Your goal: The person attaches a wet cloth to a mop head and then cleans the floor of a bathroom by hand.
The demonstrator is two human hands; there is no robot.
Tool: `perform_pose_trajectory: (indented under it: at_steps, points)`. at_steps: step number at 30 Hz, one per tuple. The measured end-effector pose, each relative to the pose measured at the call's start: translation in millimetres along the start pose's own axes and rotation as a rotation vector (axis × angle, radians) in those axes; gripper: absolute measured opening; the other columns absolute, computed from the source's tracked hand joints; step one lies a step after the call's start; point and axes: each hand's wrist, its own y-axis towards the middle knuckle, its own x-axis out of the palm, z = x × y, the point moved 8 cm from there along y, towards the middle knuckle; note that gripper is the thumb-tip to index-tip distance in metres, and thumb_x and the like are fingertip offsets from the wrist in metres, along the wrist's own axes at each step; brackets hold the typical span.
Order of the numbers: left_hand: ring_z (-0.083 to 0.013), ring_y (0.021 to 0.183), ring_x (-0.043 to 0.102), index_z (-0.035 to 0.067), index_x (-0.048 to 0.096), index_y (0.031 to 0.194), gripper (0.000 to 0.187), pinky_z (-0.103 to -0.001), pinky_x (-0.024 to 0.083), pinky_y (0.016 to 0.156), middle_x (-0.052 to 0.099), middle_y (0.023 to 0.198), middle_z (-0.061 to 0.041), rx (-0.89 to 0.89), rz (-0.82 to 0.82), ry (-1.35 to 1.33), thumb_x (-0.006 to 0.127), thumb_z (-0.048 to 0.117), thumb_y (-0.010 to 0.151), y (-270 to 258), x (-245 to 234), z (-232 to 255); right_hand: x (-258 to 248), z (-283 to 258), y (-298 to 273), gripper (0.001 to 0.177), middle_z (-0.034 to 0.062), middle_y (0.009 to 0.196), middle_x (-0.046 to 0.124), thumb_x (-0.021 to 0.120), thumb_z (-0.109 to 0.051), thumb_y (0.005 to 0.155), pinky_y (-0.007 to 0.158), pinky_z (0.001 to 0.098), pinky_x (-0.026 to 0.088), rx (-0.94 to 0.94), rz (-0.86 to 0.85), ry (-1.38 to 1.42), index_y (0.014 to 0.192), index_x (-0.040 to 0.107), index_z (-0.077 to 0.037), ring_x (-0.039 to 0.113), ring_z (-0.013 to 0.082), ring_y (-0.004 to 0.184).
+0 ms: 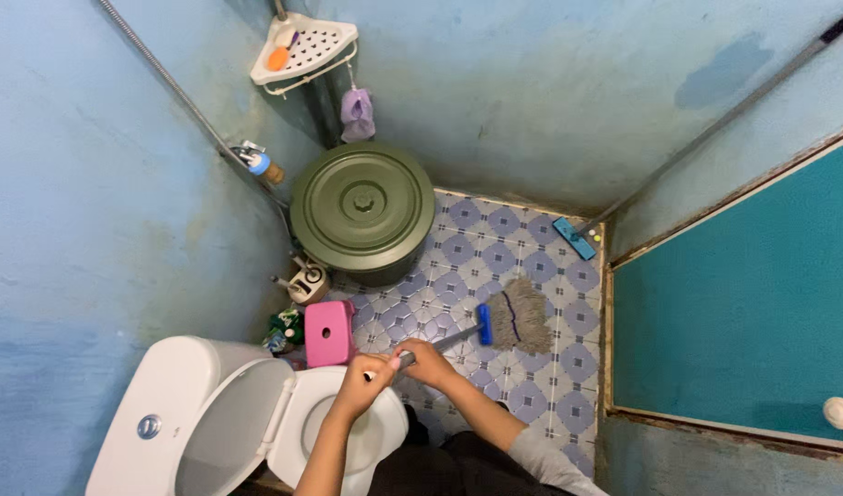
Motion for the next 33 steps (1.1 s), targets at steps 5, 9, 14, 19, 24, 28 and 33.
perform_pose_trajectory:
  at_steps: [5,9,14,19,24,28,33]
  points:
    - [-0.0173,0.056,0.042,0.004,0.036,0.052,0.053,-0.037,0.046,0.076,0.045,0.053,-0.004,0.098,0.033,-0.190,0.060,0.015,0.098,-27,-19,7,29,-24,-7,0.032,0.0141,0.096,0.076,0.075,-0.036,0.076,0.083,0.0444,0.057,0.235,-0.121,-0.138,0.100,0.077,-0.016,0.072,0.0336,0.090]
    - [-0.0195,0.060,0.047,0.006,0.037,0.052,0.049,-0.042,0.048,0.086,0.045,0.053,-0.005,0.101,0.079,-0.293,0.056,0.015,0.097,-29,-11,-8,27,-14,-13,0.031,0.0150,0.103,0.075,0.073,-0.030,0.076,0.089,0.0464,0.055,0.245,-0.088,-0.202,0.104,0.079,-0.018,0.070,0.0359,0.099]
    - [-0.0199,0.060,0.048,0.008,0.033,0.054,0.052,-0.043,0.048,0.097,0.041,0.053,-0.004,0.070,0.074,-0.380,0.057,0.017,0.099,4,52,-38,-20,49,-34,0.032,0.0148,0.112,0.073,0.072,-0.028,0.078,0.095,0.0456,0.053,0.294,-0.028,-0.297,0.109,0.077,-0.020,0.068,0.0350,0.108]
    - [-0.0185,0.064,0.055,0.006,0.039,0.053,0.052,-0.035,0.048,0.079,0.050,0.056,-0.005,-0.016,-0.018,-0.278,0.056,0.020,0.099,52,133,-57,-88,119,-60,0.037,0.0121,0.116,0.073,0.070,-0.017,0.072,0.096,0.0433,0.053,0.321,0.067,-0.321,0.108,0.078,-0.022,0.068,0.0330,0.110]
    - [-0.0152,0.065,0.055,0.004,0.045,0.055,0.052,-0.030,0.043,0.062,0.057,0.062,-0.005,-0.025,-0.174,-0.233,0.056,0.026,0.102,107,220,-71,-169,168,-92,0.028,0.0080,0.117,0.073,0.074,-0.025,0.078,0.097,0.0427,0.052,0.430,0.110,-0.324,0.106,0.078,-0.022,0.068,0.0309,0.111]
    - [-0.0122,0.061,0.048,0.002,0.058,0.064,0.045,-0.030,0.038,0.059,0.052,0.060,-0.002,-0.112,-0.254,-0.122,0.060,0.027,0.101,140,288,-87,-226,205,-115,0.028,0.0043,0.117,0.073,0.075,-0.027,0.075,0.098,0.0405,0.051,0.434,0.171,-0.301,0.102,0.079,-0.023,0.066,0.0274,0.114]
    - [-0.0100,0.062,0.049,-0.003,0.063,0.068,0.044,-0.029,0.041,0.061,0.056,0.062,-0.001,-0.080,-0.348,-0.045,0.064,0.027,0.100,171,329,-77,-269,218,-125,0.022,0.0067,0.111,0.075,0.074,-0.027,0.076,0.097,0.0402,0.051,0.388,0.236,-0.290,0.096,0.078,-0.016,0.066,0.0287,0.112]
